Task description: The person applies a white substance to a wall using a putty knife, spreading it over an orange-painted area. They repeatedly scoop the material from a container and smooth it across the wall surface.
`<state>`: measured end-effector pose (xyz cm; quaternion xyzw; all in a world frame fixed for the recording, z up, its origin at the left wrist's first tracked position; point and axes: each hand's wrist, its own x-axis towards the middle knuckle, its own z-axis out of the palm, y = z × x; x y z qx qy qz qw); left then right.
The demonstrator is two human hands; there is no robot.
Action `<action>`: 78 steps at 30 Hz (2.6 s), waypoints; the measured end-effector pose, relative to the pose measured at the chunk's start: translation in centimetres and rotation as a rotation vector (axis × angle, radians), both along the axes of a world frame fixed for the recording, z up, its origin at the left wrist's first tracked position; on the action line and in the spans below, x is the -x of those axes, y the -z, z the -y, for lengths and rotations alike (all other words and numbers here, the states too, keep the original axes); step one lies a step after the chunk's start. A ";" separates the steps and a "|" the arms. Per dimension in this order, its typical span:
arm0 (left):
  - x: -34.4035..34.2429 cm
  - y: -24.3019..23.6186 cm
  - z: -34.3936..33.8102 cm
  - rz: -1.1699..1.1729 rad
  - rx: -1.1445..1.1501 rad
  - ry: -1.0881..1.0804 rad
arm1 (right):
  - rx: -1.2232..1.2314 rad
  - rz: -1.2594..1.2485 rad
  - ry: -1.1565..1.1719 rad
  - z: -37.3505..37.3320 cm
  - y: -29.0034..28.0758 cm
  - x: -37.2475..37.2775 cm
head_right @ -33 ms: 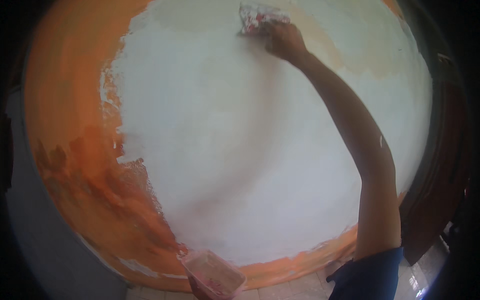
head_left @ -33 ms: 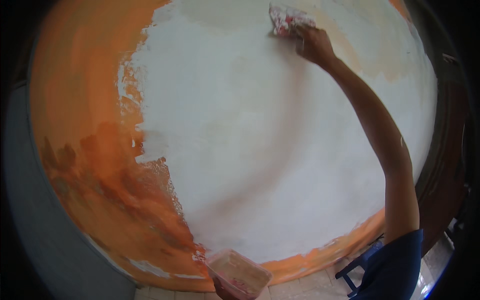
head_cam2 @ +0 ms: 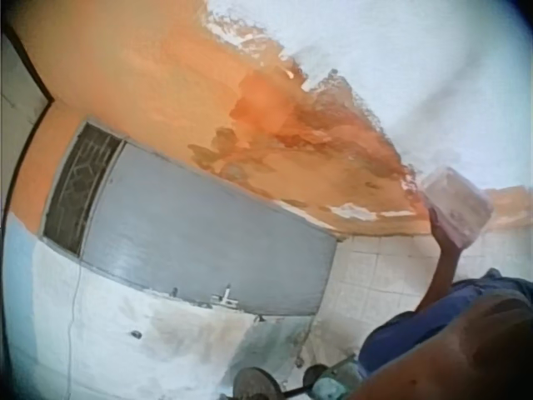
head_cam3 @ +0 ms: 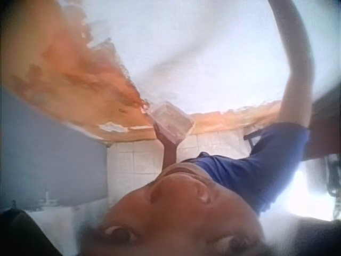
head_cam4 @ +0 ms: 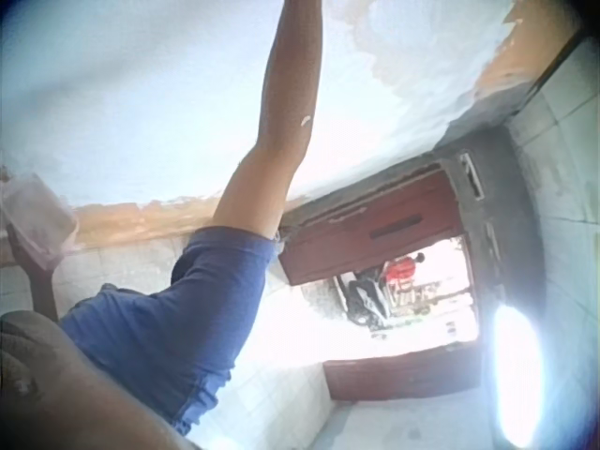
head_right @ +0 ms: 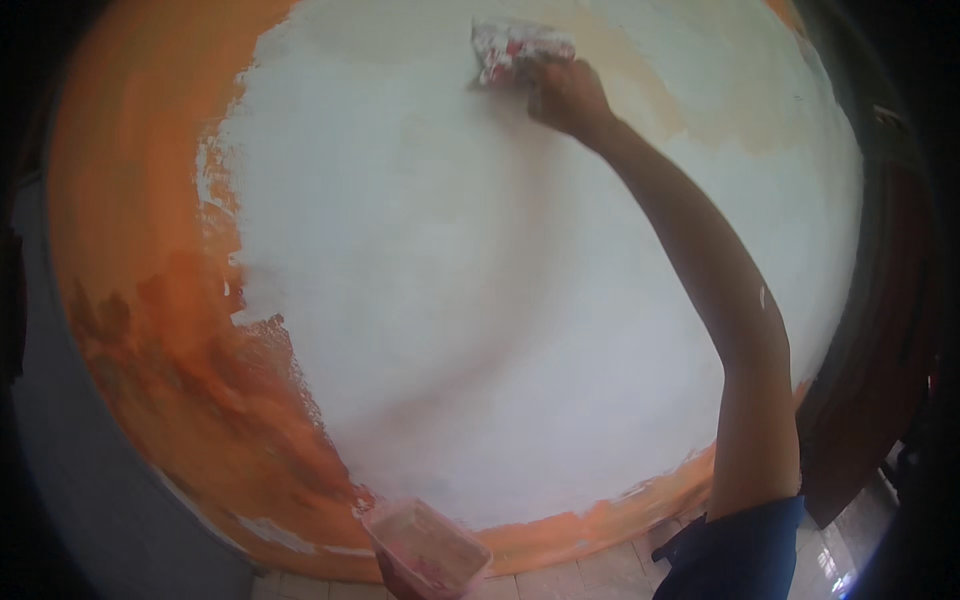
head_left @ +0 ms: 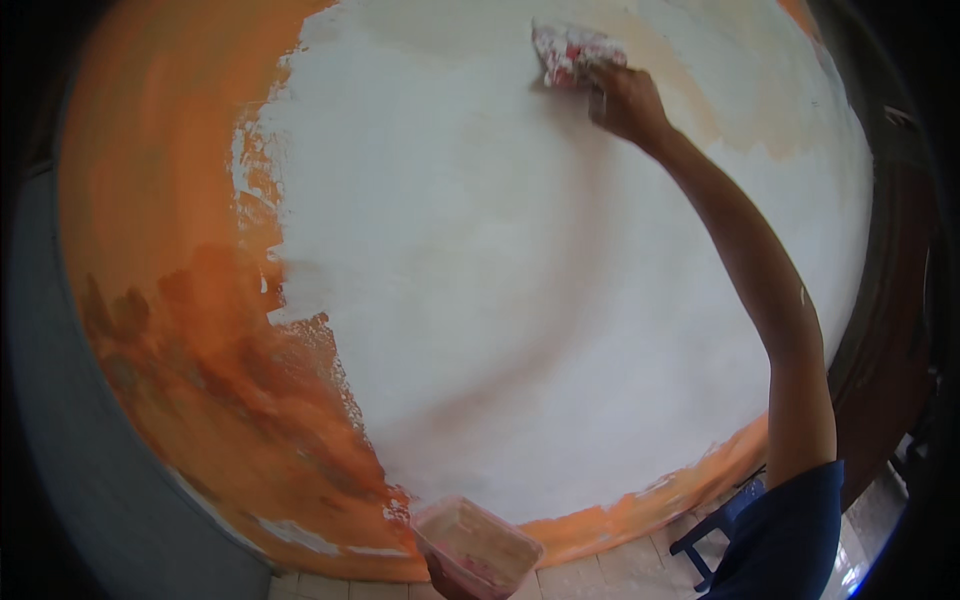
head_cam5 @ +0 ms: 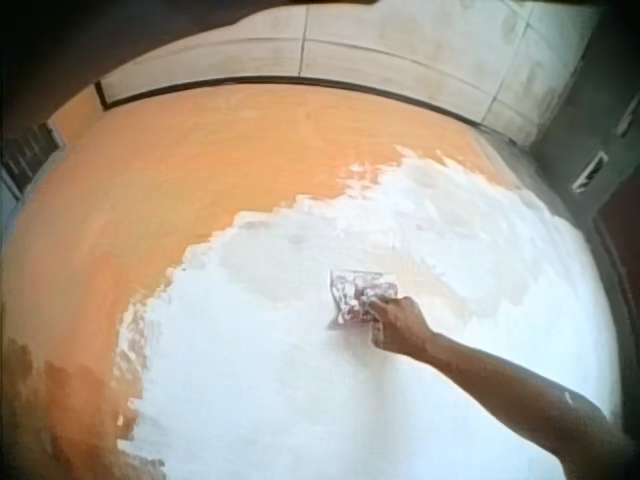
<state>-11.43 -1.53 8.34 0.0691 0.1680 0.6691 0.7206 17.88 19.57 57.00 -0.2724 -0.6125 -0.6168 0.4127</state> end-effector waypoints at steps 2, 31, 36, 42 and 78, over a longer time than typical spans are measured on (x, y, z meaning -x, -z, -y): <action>0.3 3.7 -0.8 0.045 -0.044 0.058 | 0.145 0.018 -0.006 1.6 3.6 -0.1; -1.3 1.8 1.4 0.116 -0.154 0.051 | 0.760 -0.355 -0.996 4.2 -7.5 -9.1; -2.2 2.5 0.3 0.035 -0.223 0.000 | 0.735 -0.509 -0.647 4.6 -8.2 -9.0; -4.1 4.6 -2.3 -0.107 -0.254 -0.030 | 0.558 -0.426 -0.207 4.5 -9.9 -7.8; -8.0 0.7 0.1 0.003 -0.117 -0.018 | 0.036 -0.234 0.034 1.4 -9.6 -3.3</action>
